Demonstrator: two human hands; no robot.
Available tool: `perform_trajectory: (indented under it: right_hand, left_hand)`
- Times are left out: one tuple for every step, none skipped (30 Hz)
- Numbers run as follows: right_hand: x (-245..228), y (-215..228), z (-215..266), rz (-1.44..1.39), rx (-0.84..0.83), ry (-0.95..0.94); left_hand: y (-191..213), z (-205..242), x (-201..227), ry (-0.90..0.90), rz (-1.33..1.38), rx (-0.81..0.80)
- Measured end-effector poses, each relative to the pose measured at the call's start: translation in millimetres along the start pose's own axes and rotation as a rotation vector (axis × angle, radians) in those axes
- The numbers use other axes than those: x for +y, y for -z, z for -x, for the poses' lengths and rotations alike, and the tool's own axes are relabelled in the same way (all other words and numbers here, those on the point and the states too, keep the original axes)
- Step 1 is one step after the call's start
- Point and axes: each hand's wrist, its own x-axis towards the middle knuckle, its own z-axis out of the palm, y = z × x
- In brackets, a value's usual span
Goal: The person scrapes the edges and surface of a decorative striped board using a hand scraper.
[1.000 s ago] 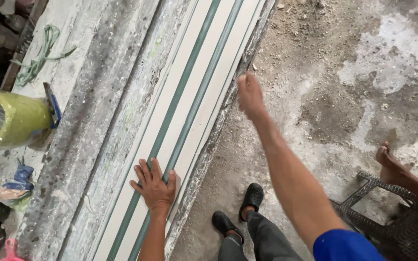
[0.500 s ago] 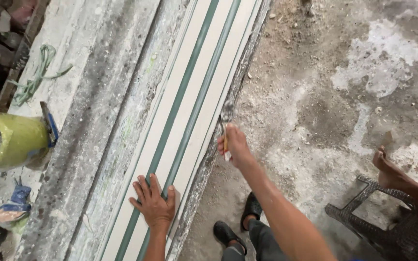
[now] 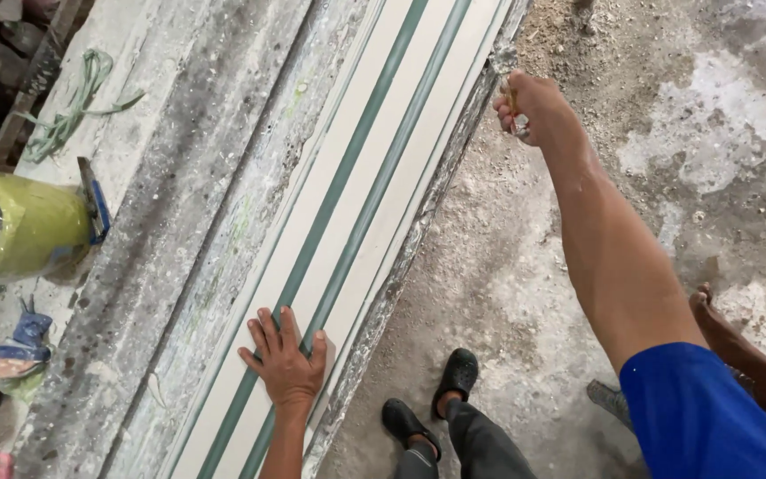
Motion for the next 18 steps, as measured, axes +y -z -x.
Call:
perform_trajectory:
  right_hand:
    - [-3.1, -0.4, 9.4, 0.095, 0.021, 0.012]
    - [18.5, -0.9, 3.1, 0.096, 0.015, 0.018]
    - [39.5, -0.7, -3.9, 0.404, -0.067, 0.16]
    - [63.0, 3.9, -9.8, 0.708, -0.142, 0.298]
    - [79.0, -5.2, 15.6, 0.706, -0.14, 0.3]
    - [98.1, -13.6, 42.1, 0.616, -0.213, 0.268]
    - [117.4, -22.3, 68.4, 0.526, -0.285, 0.236]
    - [142.3, -25.4, 84.0, 0.529, -0.288, 0.232]
    - [167.2, -28.2, 99.9, 0.63, -0.351, 0.155]
    - [191.4, -31.4, 115.7, 0.729, -0.416, 0.08]
    - [236.6, -39.0, 121.3, 0.731, -0.421, 0.078]
    - [284.3, -43.8, 130.1, 0.785, -0.434, 0.208]
    - [332.2, -47.8, 139.9, 0.838, -0.45, 0.34]
    - [355.4, -55.5, 168.4, 0.844, -0.457, 0.33]
    - [378.1, -62.5, 197.4, 0.854, -0.543, 0.376]
    - [398.9, -72.6, 224.1, 0.859, -0.627, 0.43]
    - [406.9, -77.5, 251.5, 0.861, -0.633, 0.427]
    - [415.2, -82.4, 278.7, 0.847, -0.779, 0.402]
  left_hand:
    - [0.6, 1.8, 2.6, 0.012, 0.01, -0.003]
    - [0.9, -0.4, 0.7, 0.016, 0.01, 0.005]
    - [1.0, -2.7, -0.3, 0.002, 0.004, 0.011]
    - [1.0, -4.0, -0.4, -0.019, 0.0, 0.01]
    - [1.3, -6.2, 0.3, -0.022, 0.001, 0.012]
    - [1.8, -4.0, 0.7, -0.021, -0.005, 0.01]
    - [1.8, -1.9, 0.6, -0.02, -0.012, 0.008]
    - [2.4, -2.4, 0.6, -0.015, -0.012, 0.004]
    - [3.0, -2.7, 0.6, -0.016, 0.008, 0.002]
    - [4.1, -3.8, 0.4, -0.016, 0.027, 0.003]
    - [3.6, -7.0, 0.0, -0.011, 0.025, 0.001]
    - [3.3, -5.5, 0.0, -0.012, 0.015, -0.005]
    - [2.8, -3.7, 0.0, -0.014, 0.005, -0.012]
    - [2.8, -2.2, 0.6, -0.004, 0.005, -0.02]
    - [3.1, -0.5, 1.3, -0.003, 0.019, -0.019]
    - [3.6, -3.6, 0.8, -0.004, 0.031, -0.011]
    - [5.1, -2.3, 1.2, 0.002, 0.029, -0.014]
    - [5.2, -2.1, 1.9, -0.006, 0.022, -0.018]
